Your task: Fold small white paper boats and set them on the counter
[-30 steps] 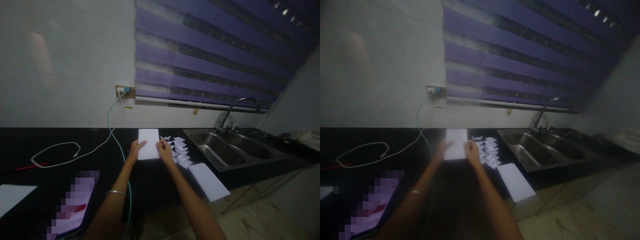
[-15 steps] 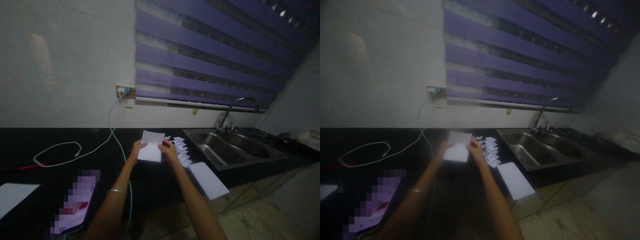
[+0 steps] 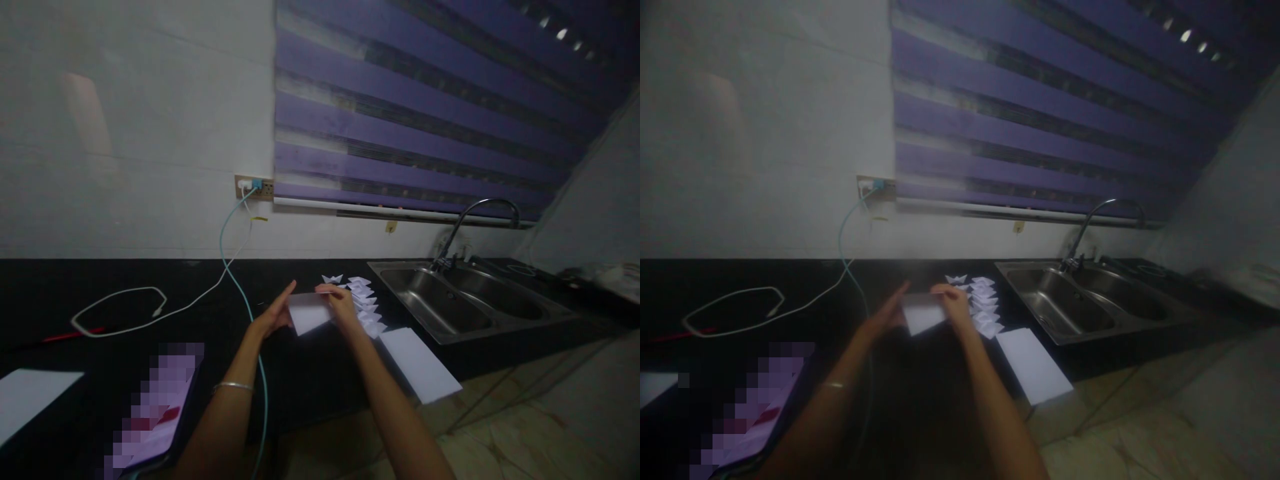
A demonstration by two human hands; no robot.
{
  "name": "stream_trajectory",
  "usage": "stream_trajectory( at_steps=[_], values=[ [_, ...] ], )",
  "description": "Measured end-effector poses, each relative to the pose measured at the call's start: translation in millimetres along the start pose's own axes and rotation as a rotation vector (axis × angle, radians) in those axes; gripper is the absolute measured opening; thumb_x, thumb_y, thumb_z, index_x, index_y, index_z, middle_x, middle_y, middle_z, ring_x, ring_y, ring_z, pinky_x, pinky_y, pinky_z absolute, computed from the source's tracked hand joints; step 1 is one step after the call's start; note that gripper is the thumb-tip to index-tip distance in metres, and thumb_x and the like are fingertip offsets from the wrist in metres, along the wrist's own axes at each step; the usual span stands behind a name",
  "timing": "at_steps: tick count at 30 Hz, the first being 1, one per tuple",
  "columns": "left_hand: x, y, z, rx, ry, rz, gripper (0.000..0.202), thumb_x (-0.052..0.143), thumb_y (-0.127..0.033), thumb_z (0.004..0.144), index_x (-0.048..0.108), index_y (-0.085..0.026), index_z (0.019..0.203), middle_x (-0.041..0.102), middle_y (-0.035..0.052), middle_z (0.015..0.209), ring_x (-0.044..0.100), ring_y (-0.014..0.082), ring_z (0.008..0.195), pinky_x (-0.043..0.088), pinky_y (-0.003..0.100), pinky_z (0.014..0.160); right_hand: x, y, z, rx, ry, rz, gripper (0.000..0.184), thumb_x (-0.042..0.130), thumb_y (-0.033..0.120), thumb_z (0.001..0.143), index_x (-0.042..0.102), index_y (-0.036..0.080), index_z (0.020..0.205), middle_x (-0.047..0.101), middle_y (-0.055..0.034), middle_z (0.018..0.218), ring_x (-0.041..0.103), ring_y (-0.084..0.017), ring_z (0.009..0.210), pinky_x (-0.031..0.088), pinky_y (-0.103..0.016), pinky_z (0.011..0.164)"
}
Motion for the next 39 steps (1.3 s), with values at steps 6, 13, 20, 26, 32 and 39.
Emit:
stream_trajectory(
  at_steps=[6, 13, 20, 26, 32, 39],
  values=[
    [3.3, -2, -13, -0.015, 0.043, 0.083, 0.032, 0.073, -0.042, 0.068, 0.072, -0.016, 0.085, 0.065, 0.0065, 0.067, 0.061, 0.0195, 0.066, 0.042, 0.025, 0.054, 1, -4, -1, 0.024, 0.017, -0.039, 0.022, 0.064, 0.022, 0.065, 0.074, 0.021, 0.085, 0.072, -0.0066, 0.092, 0.064, -0.023, 0.087, 0.048, -0.035, 0.08],
    [18.5, -8, -2, 0.096, 0.154, 0.17, 0.038, 0.073, -0.038, 0.07, 0.071, -0.011, 0.096, 0.07, 0.0106, 0.086, 0.063, 0.0191, 0.072, 0.045, 0.027, 0.066, -12, -26, 4, 0.231, -0.199, 0.224, 0.039, 0.057, 0.05, 0.077, 0.065, 0.018, 0.097, 0.07, -0.0082, 0.091, 0.064, -0.021, 0.081, 0.049, -0.029, 0.063],
    [7.6, -12, 7, 0.216, -0.046, 0.081, 0.05, 0.076, -0.04, 0.068, 0.066, -0.01, 0.106, 0.07, 0.0114, 0.091, 0.065, 0.0201, 0.074, 0.048, 0.028, 0.068, -6, -20, -1, 0.21, -0.144, 0.065, 0.037, 0.069, 0.052, 0.068, 0.064, 0.017, 0.082, 0.063, -0.0018, 0.074, 0.056, -0.015, 0.066, 0.044, -0.023, 0.054],
    [9.8, -7, 8, 0.198, 0.003, 0.1, 0.046, 0.073, -0.039, 0.072, 0.066, -0.01, 0.107, 0.071, 0.0112, 0.091, 0.065, 0.0187, 0.074, 0.048, 0.026, 0.066, -6, -7, -3, 0.09, -0.147, -0.083, 0.031, 0.067, 0.045, 0.071, 0.059, 0.017, 0.064, 0.053, 0.0017, 0.057, 0.047, -0.012, 0.055, 0.038, -0.024, 0.053],
    [8.0, -3, 12, 0.183, -0.007, 0.116, 0.044, 0.073, -0.041, 0.072, 0.067, -0.01, 0.103, 0.071, 0.0106, 0.088, 0.064, 0.0172, 0.069, 0.048, 0.026, 0.064, -6, -3, -3, 0.083, -0.143, -0.122, 0.027, 0.068, 0.042, 0.07, 0.061, 0.016, 0.065, 0.054, 0.0013, 0.057, 0.048, -0.013, 0.056, 0.037, -0.024, 0.053],
    [3.1, -3, 13, 0.165, -0.098, 0.246, 0.04, 0.074, -0.043, 0.069, 0.07, -0.008, 0.087, 0.071, 0.0076, 0.074, 0.062, 0.0164, 0.063, 0.046, 0.024, 0.059, -6, 1, -3, 0.078, -0.164, -0.14, 0.027, 0.066, 0.042, 0.071, 0.066, 0.015, 0.067, 0.059, -0.0006, 0.06, 0.05, -0.013, 0.056, 0.04, -0.024, 0.055]
  ],
)
Point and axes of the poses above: each hand's wrist, its own z-axis towards the middle knuckle, its own x-axis out of the palm, y = z × x, the point moved 7 cm from there along z, towards the middle knuckle
